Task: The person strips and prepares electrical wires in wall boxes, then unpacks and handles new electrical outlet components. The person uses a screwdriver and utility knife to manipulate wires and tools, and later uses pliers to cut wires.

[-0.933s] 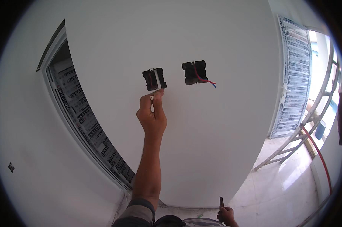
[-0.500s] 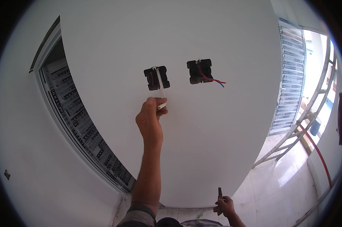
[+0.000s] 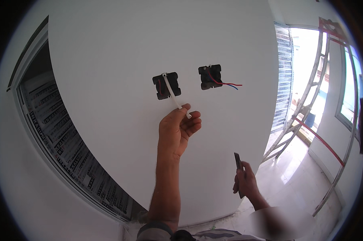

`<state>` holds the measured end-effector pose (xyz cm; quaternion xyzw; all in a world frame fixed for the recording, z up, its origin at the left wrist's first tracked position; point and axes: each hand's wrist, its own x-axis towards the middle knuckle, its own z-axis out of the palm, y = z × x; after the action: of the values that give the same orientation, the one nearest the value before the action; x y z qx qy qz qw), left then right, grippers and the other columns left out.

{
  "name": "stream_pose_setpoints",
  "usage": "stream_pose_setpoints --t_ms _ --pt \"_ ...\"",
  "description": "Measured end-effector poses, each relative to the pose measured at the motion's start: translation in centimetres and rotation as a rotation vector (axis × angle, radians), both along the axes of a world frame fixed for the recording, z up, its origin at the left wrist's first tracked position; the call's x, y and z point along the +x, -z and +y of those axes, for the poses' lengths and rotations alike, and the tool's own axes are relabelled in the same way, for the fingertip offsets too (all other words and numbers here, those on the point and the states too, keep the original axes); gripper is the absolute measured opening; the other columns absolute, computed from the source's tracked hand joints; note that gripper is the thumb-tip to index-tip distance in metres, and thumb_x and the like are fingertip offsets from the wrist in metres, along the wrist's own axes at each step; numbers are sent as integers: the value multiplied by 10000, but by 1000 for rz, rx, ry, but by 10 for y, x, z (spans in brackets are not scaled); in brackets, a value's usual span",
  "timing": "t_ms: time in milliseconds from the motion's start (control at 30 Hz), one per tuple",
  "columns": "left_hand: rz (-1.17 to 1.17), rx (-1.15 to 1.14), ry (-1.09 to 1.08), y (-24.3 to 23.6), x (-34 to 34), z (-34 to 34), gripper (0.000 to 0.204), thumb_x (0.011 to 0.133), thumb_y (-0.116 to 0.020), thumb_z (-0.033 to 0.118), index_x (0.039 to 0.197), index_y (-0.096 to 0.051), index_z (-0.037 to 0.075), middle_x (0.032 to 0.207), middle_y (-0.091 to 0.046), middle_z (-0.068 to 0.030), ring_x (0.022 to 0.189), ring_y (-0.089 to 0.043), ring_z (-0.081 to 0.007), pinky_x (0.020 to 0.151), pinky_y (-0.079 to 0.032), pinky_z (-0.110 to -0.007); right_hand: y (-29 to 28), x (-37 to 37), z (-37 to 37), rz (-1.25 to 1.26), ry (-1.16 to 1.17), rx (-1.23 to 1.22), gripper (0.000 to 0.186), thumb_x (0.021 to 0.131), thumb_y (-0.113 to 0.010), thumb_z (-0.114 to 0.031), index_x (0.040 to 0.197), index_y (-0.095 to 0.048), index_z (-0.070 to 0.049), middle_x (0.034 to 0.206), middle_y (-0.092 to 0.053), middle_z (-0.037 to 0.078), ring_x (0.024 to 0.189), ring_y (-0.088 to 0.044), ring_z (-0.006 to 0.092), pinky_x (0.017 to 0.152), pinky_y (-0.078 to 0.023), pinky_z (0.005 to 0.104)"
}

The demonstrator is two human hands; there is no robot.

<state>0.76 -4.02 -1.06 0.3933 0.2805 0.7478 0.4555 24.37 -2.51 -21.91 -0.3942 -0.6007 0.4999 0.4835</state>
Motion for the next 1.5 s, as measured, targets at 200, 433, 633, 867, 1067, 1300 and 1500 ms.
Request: stream_pose_setpoints --t_ms 200,433,633,867,1067,1300,1500 --pt "243 219 -84 34 -31 15 325 992 -452 125 1196 -576 -95 724 -492 -28 660 -452 -118 576 -368 -275 -147 -53 -10 -146 33 328 173 1015 -438 -111 1155 -478 -17 668 -513 31 485 -556 122 429 -470 309" --pt "456 280 -218 42 -28 23 321 1037 -399 145 1191 -600 -51 698 -503 -8 599 -439 -71 549 -379 -256 -260 -132 7 -428 114 723 214 1039 -431 -171 960 -519 7 679 -603 128 490 -629 217 454 -509 349" --pt "516 296 -240 52 -48 19 331 1060 -366 184 1180 -608 -7 727 -495 1 609 -436 -63 554 -385 -250 -289 -185 7 -482 112 564 274 1052 -434 -177 895 -499 37 643 -565 96 493 -665 195 408 -538 310" --pt "517 288 -201 57 -48 27 306 1051 -356 160 1144 -596 -6 765 -497 4 652 -428 -60 592 -393 -251 -299 -196 9 -568 166 542 303 1048 -414 -188 893 -505 56 666 -580 115 514 -693 226 409 -549 316" --pt "543 365 -228 55 -51 29 254 1038 -380 59 1154 -575 -54 670 -525 -57 590 -512 -123 574 -447 -310 -300 -201 9 -597 207 519 316 1047 -412 -201 901 -508 62 653 -584 121 505 -684 225 399 -542 322" --pt "514 372 -192 58 -51 33 299 1049 -342 118 1140 -587 -27 817 -546 -17 664 -439 -69 591 -405 -263 -309 -206 8 -741 228 522 299 1029 -411 -197 889 -508 48 620 -559 100 436 -623 196 373 -518 313" --pt "537 381 -204 58 -53 35 250 1046 -405 43 1183 -586 -61 668 -510 -44 602 -514 -120 592 -456 -296 -321 -205 1 -722 177 376 275 1004 -414 -186 862 -503 31 593 -526 76 441 -631 191 350 -493 309"
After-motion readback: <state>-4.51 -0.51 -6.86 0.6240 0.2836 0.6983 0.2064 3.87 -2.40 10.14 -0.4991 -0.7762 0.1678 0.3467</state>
